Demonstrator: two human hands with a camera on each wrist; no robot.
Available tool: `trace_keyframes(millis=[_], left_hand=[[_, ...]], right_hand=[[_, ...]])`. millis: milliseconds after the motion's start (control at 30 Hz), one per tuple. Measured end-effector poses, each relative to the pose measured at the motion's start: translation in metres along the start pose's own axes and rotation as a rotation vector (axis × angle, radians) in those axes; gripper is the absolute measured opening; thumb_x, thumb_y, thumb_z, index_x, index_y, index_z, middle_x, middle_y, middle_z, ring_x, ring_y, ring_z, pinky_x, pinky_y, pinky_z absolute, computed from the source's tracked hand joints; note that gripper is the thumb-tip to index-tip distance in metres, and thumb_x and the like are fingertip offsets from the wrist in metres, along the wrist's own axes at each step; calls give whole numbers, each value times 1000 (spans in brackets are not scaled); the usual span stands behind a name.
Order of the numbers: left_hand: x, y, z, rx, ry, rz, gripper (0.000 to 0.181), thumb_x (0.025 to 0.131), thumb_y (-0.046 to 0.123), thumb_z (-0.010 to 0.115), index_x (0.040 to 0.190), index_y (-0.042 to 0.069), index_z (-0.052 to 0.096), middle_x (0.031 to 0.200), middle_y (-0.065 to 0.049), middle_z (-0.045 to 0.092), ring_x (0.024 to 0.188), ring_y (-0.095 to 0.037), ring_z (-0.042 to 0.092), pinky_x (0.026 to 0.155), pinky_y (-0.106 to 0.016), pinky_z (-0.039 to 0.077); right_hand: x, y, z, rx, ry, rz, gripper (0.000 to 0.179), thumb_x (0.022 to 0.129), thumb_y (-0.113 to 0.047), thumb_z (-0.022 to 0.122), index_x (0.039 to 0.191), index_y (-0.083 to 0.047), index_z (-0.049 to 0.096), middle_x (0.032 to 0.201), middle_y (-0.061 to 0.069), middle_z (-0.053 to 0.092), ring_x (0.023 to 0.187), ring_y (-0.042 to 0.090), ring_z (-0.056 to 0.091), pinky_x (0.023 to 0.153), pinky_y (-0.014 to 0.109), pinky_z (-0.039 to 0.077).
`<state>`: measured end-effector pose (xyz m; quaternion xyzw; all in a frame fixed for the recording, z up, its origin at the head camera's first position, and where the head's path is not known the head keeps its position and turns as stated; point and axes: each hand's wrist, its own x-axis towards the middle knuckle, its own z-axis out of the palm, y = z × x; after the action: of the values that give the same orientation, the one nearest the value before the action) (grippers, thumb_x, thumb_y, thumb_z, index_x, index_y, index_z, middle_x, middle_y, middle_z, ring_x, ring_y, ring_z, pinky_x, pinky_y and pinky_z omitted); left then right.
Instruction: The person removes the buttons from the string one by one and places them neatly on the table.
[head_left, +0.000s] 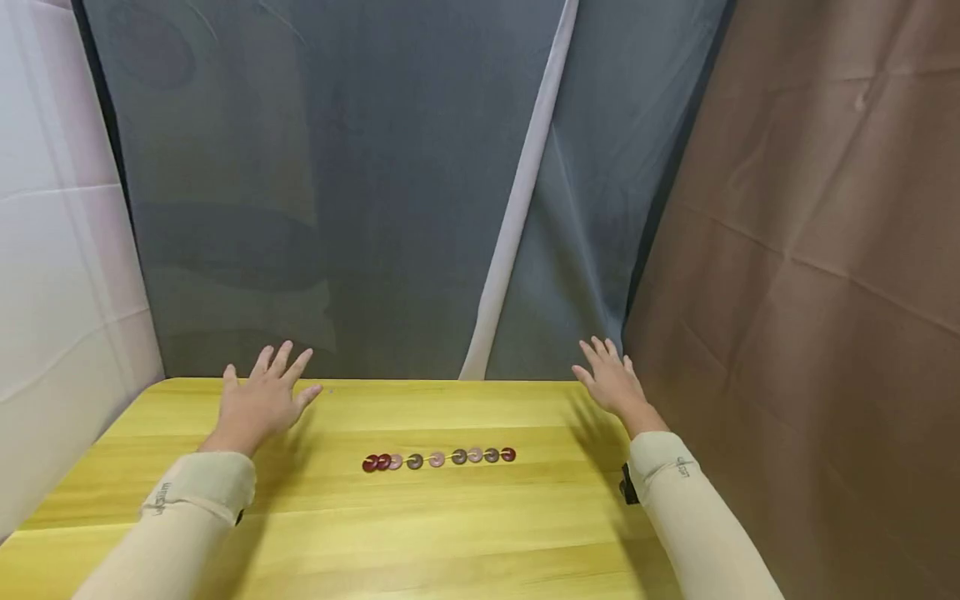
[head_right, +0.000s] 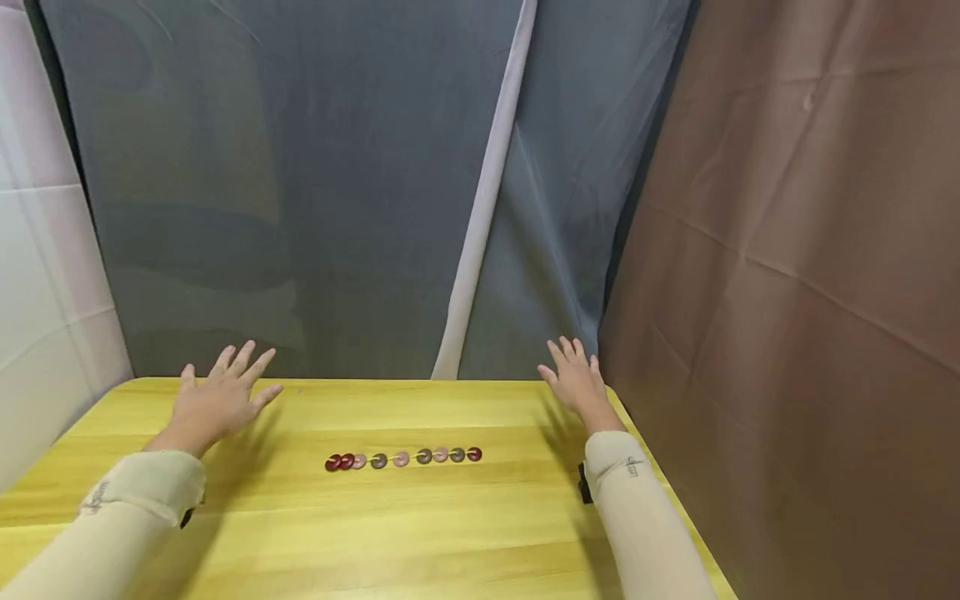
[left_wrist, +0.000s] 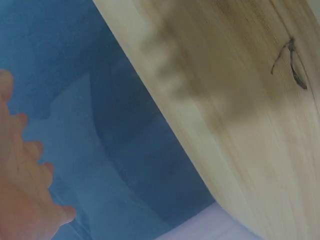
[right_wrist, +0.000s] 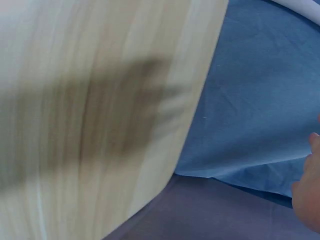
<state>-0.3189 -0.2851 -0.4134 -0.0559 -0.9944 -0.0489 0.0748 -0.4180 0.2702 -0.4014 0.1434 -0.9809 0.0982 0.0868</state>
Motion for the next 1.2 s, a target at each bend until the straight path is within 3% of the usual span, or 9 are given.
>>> trace_keyframes(millis=[233,367,600,733,833,900,1033,1200], left_hand=[[-5,2,12,-37,-18,2,79,104,63,32,163,14,14,165,-26,9,148,-52,8,104,-82,0],[-10,2,15,-63,-30,0,77,105,61,31,164,14,12,165,-26,6,148,-53,7,104,-82,0],[-17,-3,15,-89,-9,17,73,107,51,40,162,11,15,163,-31,13,145,-54,17,100,-84,13],[-20,3,18,-143,12,37,63,104,35,55,154,2,33,154,-35,32,138,-55,34,95,-84,25],[-22,13,22,-196,29,56,52,100,22,62,143,-4,46,137,-34,53,122,-53,53,90,-75,40],[-24,20,24,-233,42,79,44,98,15,64,135,-6,53,122,-30,64,109,-50,62,87,-67,47],[-25,39,29,-293,51,141,28,94,8,67,119,-4,65,99,-17,72,91,-38,69,80,-54,54],[-31,59,40,-355,-4,178,15,93,7,70,107,2,71,89,-7,72,84,-27,68,77,-48,55]], right_hand=[[-3,7,21,8,-47,5,65,109,-41,41,161,-7,24,166,20,16,153,42,7,116,68,10],[-1,-7,28,19,-33,-22,63,109,-39,43,161,-8,24,167,19,17,153,41,7,117,67,10],[5,-69,39,128,-2,-117,59,109,-33,47,160,-10,29,166,15,22,154,36,14,120,61,11],[1,-111,48,224,5,-184,51,107,-30,52,154,-12,42,159,13,39,146,31,36,118,53,27],[-4,-141,58,295,-2,-253,41,107,-25,55,145,-10,53,143,9,58,127,26,57,105,45,46],[-8,-160,65,349,-16,-298,35,106,-22,56,139,-9,59,129,6,66,113,22,64,94,39,52],[-16,-192,78,484,-88,-331,30,104,-16,60,131,-6,64,113,2,70,96,13,65,79,27,53],[-26,-222,93,638,-205,-255,23,102,-14,63,123,-5,68,101,-3,67,81,8,62,63,22,52]])
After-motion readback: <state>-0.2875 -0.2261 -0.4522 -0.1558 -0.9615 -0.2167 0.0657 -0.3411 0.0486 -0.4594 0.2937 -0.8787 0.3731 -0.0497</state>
